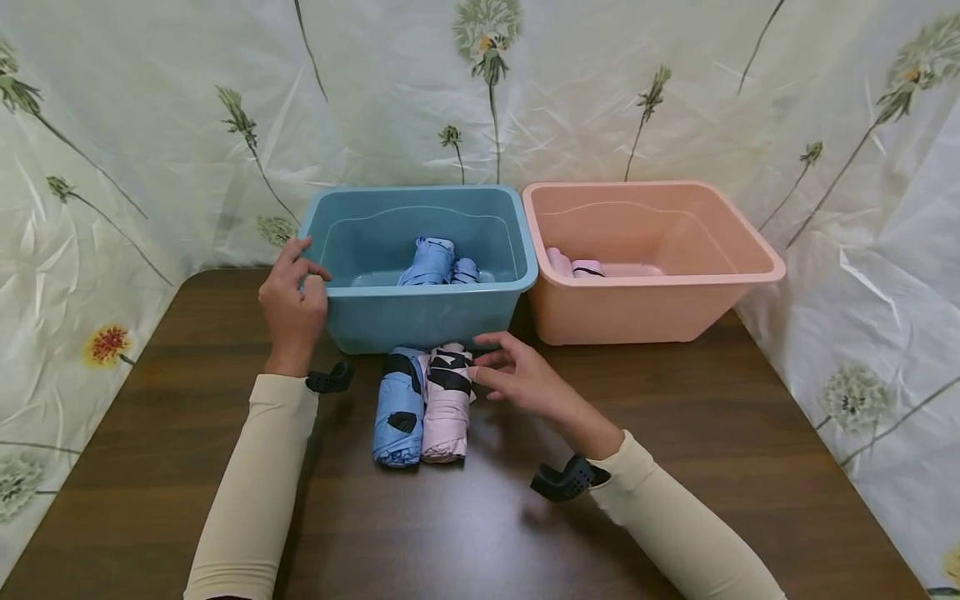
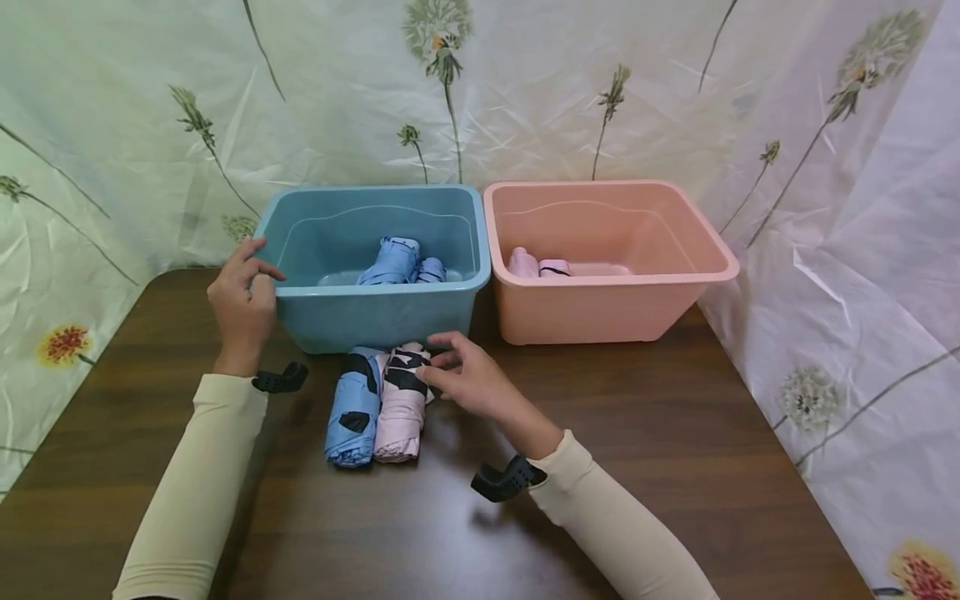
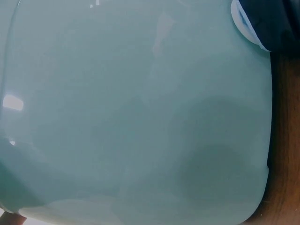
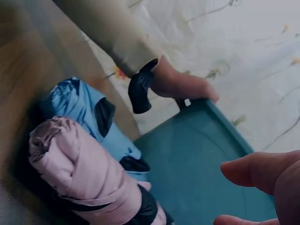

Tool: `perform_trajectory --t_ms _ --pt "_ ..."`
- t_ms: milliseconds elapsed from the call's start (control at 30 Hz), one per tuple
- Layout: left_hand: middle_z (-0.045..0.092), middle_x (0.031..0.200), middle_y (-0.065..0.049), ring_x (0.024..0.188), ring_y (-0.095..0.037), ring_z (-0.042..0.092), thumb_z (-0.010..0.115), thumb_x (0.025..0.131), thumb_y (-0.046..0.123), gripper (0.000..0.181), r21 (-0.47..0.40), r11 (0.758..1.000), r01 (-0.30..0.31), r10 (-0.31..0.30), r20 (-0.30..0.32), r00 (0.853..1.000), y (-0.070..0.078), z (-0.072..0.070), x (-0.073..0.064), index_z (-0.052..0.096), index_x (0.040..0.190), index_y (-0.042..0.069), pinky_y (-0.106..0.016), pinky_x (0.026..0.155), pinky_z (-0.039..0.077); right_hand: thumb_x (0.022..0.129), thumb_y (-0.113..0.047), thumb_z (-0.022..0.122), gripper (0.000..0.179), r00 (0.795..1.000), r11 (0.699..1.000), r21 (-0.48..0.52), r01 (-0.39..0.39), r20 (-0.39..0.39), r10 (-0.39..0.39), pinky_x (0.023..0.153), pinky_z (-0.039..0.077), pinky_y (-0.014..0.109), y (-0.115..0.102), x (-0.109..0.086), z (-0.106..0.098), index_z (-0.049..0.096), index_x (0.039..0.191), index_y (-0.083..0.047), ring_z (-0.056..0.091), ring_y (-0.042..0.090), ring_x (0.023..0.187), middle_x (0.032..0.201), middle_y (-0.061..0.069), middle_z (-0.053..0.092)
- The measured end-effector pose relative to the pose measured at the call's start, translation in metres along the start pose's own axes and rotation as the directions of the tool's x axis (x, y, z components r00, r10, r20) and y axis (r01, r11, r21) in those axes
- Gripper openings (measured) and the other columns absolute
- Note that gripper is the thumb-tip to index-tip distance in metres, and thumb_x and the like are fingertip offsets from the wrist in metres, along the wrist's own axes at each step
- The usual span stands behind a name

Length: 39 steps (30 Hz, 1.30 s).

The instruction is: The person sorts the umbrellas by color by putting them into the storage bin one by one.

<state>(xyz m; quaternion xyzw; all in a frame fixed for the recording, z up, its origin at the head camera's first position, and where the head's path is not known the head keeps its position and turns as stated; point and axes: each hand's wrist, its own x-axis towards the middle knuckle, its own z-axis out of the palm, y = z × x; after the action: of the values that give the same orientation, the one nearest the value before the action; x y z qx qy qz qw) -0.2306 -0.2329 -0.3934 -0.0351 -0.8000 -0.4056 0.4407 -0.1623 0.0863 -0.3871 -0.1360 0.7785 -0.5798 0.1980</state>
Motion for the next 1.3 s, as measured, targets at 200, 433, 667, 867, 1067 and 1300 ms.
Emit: perform_trajectory --t_ms 200,433,667,867,1067,1300 --pt "0.064 0.125 -0.002 0.130 -0.007 0.045 0.036 0.081 0.007 0.036 0.002 1.000 -0.002 0.002 0.001 1.000 -0.001 0.001 0.000 0.068 0.066 0.000 -0.033 0.044 0.017 0.091 -0.021 0.063 0.057 0.998 0.998 -0.004 -0.058 0.012 0.058 0.082 0.054 0.045 0.012 0.003 0.003 0.040 0.141 -0.004 0.059 0.038 0.108 0.127 0.024 0.054" --pt "0.064 0.125 0.001 0.130 -0.007 0.045 0.036 0.080 0.005 0.035 -0.012 1.000 0.004 -0.004 -0.003 1.000 0.001 0.001 0.000 0.068 0.066 0.000 -0.031 0.044 0.017 0.089 -0.020 0.067 0.062 0.996 0.996 -0.039 -0.084 -0.030 0.083 0.076 0.054 0.046 0.023 0.005 0.009 0.039 0.142 -0.006 0.064 0.038 0.093 0.127 0.026 0.052" --pt "0.064 0.126 0.002 0.131 -0.006 0.044 0.036 0.081 0.004 0.035 -0.018 1.000 0.002 -0.002 -0.002 1.000 0.002 0.001 0.001 0.067 0.066 -0.002 -0.030 0.044 0.016 0.086 -0.023 0.070 0.067 0.990 0.990 -0.072 -0.125 -0.076 0.119 0.070 0.054 0.041 0.033 0.010 0.014 0.038 0.144 -0.010 0.064 0.034 0.076 0.128 0.025 0.050" --pt "0.065 0.124 0.001 0.130 -0.007 0.046 0.036 0.080 0.004 0.034 -0.010 1.000 0.005 -0.005 -0.017 1.000 0.001 0.001 -0.001 0.066 0.064 0.000 -0.030 0.044 0.016 0.085 -0.024 0.070 0.068 0.992 0.992 -0.056 -0.114 -0.054 0.111 0.069 0.055 0.040 0.038 0.015 0.017 0.038 0.143 -0.009 0.065 0.035 0.083 0.126 0.026 0.050" --pt "0.064 0.126 0.001 0.131 -0.006 0.044 0.037 0.081 0.005 0.035 -0.002 1.000 0.007 -0.007 -0.004 1.000 -0.001 0.001 -0.001 0.067 0.066 0.000 -0.031 0.043 0.016 0.083 -0.025 0.074 0.072 0.988 0.989 -0.048 -0.142 -0.067 0.139 0.068 0.055 0.039 0.039 0.019 0.022 0.037 0.144 -0.011 0.064 0.032 0.081 0.126 0.024 0.051" --pt "0.064 0.126 0.001 0.131 -0.007 0.044 0.037 0.081 0.005 0.035 -0.005 1.000 0.009 -0.009 -0.002 1.000 -0.001 0.001 -0.001 0.067 0.066 -0.001 -0.031 0.043 0.017 0.080 -0.029 0.077 0.076 0.987 0.983 -0.110 -0.149 -0.075 0.141 0.062 0.053 0.037 0.036 0.022 0.025 0.038 0.142 -0.008 0.060 0.025 0.073 0.106 0.018 0.060"
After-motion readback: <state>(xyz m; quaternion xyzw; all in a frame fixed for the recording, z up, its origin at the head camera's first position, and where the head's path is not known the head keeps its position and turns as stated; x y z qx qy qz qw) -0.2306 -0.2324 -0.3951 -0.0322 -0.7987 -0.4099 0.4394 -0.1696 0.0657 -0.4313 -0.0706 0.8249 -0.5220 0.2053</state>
